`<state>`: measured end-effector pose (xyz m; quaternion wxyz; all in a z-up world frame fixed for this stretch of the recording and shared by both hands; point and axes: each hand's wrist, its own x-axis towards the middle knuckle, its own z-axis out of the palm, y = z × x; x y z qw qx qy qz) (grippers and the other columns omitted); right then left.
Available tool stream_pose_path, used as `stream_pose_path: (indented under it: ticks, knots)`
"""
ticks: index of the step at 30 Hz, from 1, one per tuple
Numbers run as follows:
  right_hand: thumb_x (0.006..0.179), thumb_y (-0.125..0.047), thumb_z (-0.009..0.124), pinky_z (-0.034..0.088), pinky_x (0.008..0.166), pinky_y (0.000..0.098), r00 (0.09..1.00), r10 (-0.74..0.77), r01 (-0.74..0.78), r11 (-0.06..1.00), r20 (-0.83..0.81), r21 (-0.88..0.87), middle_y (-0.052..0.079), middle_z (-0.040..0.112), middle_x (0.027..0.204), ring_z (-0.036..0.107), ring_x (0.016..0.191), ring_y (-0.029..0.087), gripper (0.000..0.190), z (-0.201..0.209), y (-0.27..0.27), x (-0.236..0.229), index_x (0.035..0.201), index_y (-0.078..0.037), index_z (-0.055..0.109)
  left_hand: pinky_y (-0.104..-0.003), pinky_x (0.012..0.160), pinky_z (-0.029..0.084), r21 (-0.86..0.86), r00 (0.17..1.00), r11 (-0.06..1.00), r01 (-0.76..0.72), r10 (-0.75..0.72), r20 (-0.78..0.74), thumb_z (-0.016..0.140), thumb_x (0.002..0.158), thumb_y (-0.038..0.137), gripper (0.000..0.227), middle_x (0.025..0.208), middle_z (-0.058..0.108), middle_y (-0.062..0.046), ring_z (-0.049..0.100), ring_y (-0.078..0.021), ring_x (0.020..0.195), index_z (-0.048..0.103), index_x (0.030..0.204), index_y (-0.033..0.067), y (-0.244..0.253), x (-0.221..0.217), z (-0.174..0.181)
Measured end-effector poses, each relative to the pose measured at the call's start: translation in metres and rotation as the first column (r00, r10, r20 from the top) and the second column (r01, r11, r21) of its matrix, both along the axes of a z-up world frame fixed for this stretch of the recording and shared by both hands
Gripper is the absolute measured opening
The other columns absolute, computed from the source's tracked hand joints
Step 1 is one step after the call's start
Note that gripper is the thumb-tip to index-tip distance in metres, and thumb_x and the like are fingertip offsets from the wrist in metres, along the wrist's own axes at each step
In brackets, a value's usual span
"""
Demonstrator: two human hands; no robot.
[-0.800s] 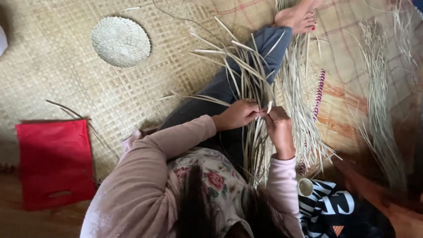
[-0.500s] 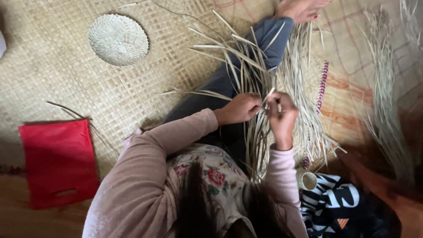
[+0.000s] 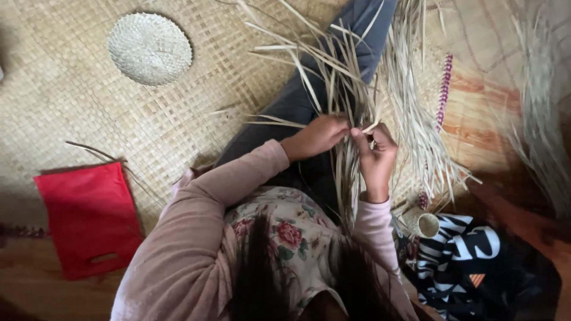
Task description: Weaving thin plant fibers together to create a structured object while sitting on the floor.
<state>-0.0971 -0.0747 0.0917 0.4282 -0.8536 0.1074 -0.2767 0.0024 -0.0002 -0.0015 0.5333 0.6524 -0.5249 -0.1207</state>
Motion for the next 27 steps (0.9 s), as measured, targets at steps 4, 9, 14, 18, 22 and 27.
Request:
stream_pose_path:
  ticks: [4, 9, 14, 18, 22, 27]
  knots:
    - [0.080, -0.005, 0.067, 0.039, 0.061, 0.0304, 0.998, -0.006, 0.003, 0.999, -0.059, -0.048, 0.011, 0.051, 0.065, 0.048, 0.059, 0.020, 0.011, 0.010, 0.020, -0.011, 0.070, -0.002, 0.062, -0.047, 0.058, 0.045, 0.019, 0.990, 0.994, 0.108, -0.106, -0.092, 0.053, 0.077, 0.009, 0.009, 0.068, 0.055, -0.022, 0.055, -0.0429, 0.070, 0.050, 0.076, 0.0009, -0.001, 0.016, -0.020]
    - [0.081, -0.003, 0.064, 0.046, 0.067, 0.0407, 0.993, 0.107, -0.119, 0.948, -0.058, -0.296, 0.017, 0.060, 0.076, 0.056, 0.074, 0.037, 0.005, -0.018, 0.016, -0.022, 0.080, 0.001, 0.065, -0.048, 0.061, 0.045, 0.111, 0.982, 0.976, 0.189, -0.189, -0.016, 0.054, 0.074, 0.002, 0.006, 0.066, 0.058, -0.022, 0.057, -0.0421, 0.069, 0.058, 0.077, 0.0001, -0.001, 0.023, -0.028]
    - [0.075, 0.001, 0.063, 0.042, 0.073, 0.0339, 0.981, 0.028, -0.077, 0.963, -0.191, -0.259, 0.014, 0.060, 0.091, 0.053, 0.080, 0.027, 0.010, -0.025, 0.012, -0.028, 0.084, 0.003, 0.063, -0.031, 0.048, 0.039, -0.071, 0.973, 0.981, 0.182, -0.190, -0.132, 0.054, 0.069, -0.005, 0.009, 0.066, 0.057, -0.011, 0.050, -0.0225, 0.051, 0.056, 0.078, -0.0040, 0.014, 0.016, 0.013]
    - [0.071, 0.005, 0.064, 0.043, 0.075, 0.0321, 0.987, 0.035, -0.060, 0.986, -0.157, -0.157, 0.012, 0.058, 0.089, 0.052, 0.082, 0.025, 0.011, -0.030, 0.008, -0.028, 0.082, 0.004, 0.062, -0.025, 0.050, 0.039, -0.014, 0.920, 0.968, 0.249, -0.241, -0.309, 0.059, 0.074, 0.006, 0.013, 0.071, 0.057, -0.008, 0.049, -0.0145, 0.056, 0.059, 0.084, -0.0037, 0.020, 0.016, 0.022]
    - [0.073, 0.003, 0.065, 0.043, 0.074, 0.0306, 0.978, 0.034, -0.050, 0.996, -0.207, -0.075, 0.011, 0.059, 0.092, 0.053, 0.083, 0.023, 0.011, -0.029, 0.006, -0.033, 0.084, 0.002, 0.064, -0.026, 0.049, 0.039, -0.035, 0.959, 0.993, 0.115, -0.120, -0.255, 0.059, 0.076, 0.004, 0.007, 0.067, 0.056, -0.008, 0.050, -0.0166, 0.053, 0.060, 0.078, -0.0028, 0.012, 0.008, 0.010]
    - [0.087, -0.011, 0.054, 0.042, 0.061, 0.0250, 0.924, 0.025, -0.260, 0.774, 0.382, 0.577, 0.005, 0.055, 0.073, 0.049, 0.064, 0.014, 0.003, 0.003, -0.009, -0.036, 0.086, -0.008, 0.052, -0.027, 0.046, 0.038, -0.090, 0.986, 0.995, -0.030, 0.014, -0.165, 0.059, 0.070, -0.006, 0.002, 0.068, 0.054, -0.009, 0.046, -0.0179, 0.048, 0.058, 0.070, -0.0041, 0.011, 0.002, 0.024]
